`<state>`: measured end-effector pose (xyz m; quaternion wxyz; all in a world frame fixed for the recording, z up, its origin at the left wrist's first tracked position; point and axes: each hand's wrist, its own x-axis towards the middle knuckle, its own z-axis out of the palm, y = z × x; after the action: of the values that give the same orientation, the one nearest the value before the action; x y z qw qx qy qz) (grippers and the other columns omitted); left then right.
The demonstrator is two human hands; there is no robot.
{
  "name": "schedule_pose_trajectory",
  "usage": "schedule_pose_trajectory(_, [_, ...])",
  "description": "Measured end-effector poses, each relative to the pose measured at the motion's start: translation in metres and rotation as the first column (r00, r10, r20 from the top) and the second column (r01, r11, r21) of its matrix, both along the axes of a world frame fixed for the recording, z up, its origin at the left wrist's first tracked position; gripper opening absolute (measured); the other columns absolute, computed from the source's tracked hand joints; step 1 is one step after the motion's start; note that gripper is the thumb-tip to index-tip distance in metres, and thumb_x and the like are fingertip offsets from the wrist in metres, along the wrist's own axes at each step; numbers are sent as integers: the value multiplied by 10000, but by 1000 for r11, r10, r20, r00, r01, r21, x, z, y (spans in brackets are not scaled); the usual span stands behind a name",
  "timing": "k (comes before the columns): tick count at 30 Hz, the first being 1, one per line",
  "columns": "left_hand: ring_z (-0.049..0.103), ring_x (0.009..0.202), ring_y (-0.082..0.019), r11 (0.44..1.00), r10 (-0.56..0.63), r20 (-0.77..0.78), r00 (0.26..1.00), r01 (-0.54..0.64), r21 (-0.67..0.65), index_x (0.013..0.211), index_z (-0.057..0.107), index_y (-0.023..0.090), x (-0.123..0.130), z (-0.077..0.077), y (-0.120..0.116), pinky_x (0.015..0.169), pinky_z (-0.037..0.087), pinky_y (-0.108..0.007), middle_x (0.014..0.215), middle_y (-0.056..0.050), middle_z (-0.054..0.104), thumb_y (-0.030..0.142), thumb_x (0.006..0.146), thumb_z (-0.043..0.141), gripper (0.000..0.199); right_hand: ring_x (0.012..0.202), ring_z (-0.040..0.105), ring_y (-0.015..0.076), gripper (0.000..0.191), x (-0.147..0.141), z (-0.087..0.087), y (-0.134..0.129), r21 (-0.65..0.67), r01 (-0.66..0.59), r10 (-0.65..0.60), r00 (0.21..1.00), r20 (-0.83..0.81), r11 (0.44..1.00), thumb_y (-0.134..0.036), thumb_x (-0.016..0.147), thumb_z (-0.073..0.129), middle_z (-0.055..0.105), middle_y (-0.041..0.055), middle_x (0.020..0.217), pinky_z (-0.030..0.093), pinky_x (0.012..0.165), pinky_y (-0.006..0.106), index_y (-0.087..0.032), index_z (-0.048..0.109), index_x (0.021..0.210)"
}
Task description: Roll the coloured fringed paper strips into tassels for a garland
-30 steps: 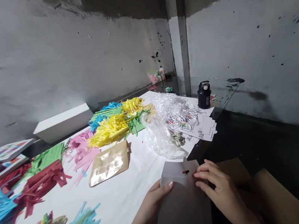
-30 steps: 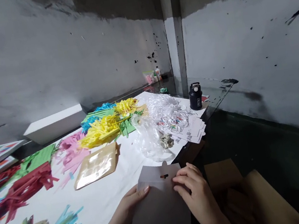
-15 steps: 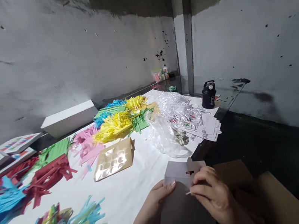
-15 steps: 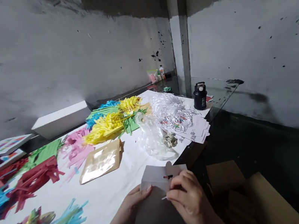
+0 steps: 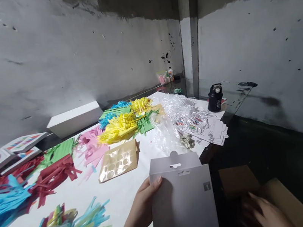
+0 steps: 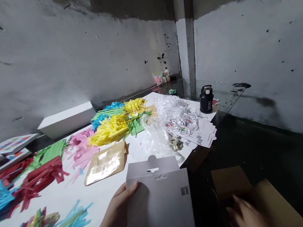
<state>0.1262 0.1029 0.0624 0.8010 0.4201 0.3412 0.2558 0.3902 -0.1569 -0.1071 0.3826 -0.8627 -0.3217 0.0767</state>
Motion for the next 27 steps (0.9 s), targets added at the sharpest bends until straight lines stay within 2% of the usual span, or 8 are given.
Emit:
schedule_pose_trajectory(2, [748, 770, -318, 998, -64, 1, 998, 64, 25, 989, 766, 81, 9, -3, -3, 664, 554, -331, 850, -152, 798, 431, 619, 890, 525, 926, 761, 326, 764, -31, 17, 19, 300, -290, 357, 914, -195, 909, -824, 797, 495, 755, 168, 1113, 633, 734, 430, -213, 699, 1207])
schedule_pose_trajectory(4, [737, 859, -349, 989, -61, -47, 997, 67, 133, 1015, 749, 85, 17, -5, -8, 718, 557, -357, 918, -170, 791, 482, 639, 874, 561, 816, 774, 302, 686, -61, 39, 41, 429, -439, 548, 820, -168, 789, -770, 835, 538, 786, 137, 979, 636, 640, 352, -194, 712, 1165])
schedule_pose_trajectory(7, [567, 1266, -377, 863, 214, -90, 973, -145, 485, 1229, 665, 156, 19, -7, -28, 1036, 452, -408, 1247, -159, 707, 422, 689, 864, 634, 680, 762, 245, 313, -92, 70, 68, 443, -367, 325, 930, 171, 818, -441, 986, 537, 786, 90, 816, 623, 601, 285, -208, 746, 999])
schedule_pose_trajectory(10, [255, 1491, -383, 757, 223, -26, 974, -157, 635, 1428, 525, 237, 7, -7, -56, 1196, 265, -389, 1550, -91, 467, 266, 556, 948, 969, 807, 771, 251, 274, -128, 86, 92, 429, -448, 173, 823, 542, 785, -257, 998, 503, 785, 105, 969, 638, 705, 301, -221, 680, 1204])
schedule_pose_trajectory(16, [553, 1209, -420, 906, 293, -168, 941, -218, 362, 947, 779, 190, -38, 4, -49, 985, 475, -392, 1068, -73, 780, 434, 722, 803, 332, 994, 730, 261, 389, -203, 98, 131, 478, -590, 161, 723, 672, 651, -260, 1016, 429, 751, 87, 1096, 636, 790, 352, -236, 571, 1377])
schedule_pose_trajectory(18, [601, 1140, -381, 933, 235, -148, 961, -180, 313, 900, 793, 181, -54, 12, -31, 964, 478, -376, 1007, -63, 795, 366, 684, 818, 286, 1046, 693, 262, 383, -190, 110, 134, 505, -663, 181, 687, 704, 552, -304, 1029, 415, 726, 109, 1110, 614, 837, 381, -214, 573, 1366])
schedule_pose_trajectory(22, [668, 1009, -334, 970, 3, -99, 995, 21, 241, 864, 823, 148, -74, 19, -16, 926, 487, -372, 924, -71, 809, 194, 582, 799, 286, 1192, 561, 286, 336, -137, 142, 139, 448, -646, 153, 658, 737, 619, -137, 965, 558, 621, 135, 1222, 494, 990, 493, -191, 624, 1289])
schedule_pose_trajectory(27, [656, 656, -216, 993, -119, -35, 992, 120, 23, 826, 833, 142, -71, 6, -24, 648, 470, -292, 679, -29, 772, 134, 569, 684, 297, 954, 590, 221, 208, -119, 162, 152, 438, -720, 299, 649, 699, 539, -151, 958, 611, 641, 69, 982, 494, 858, 434, -203, 679, 1147])
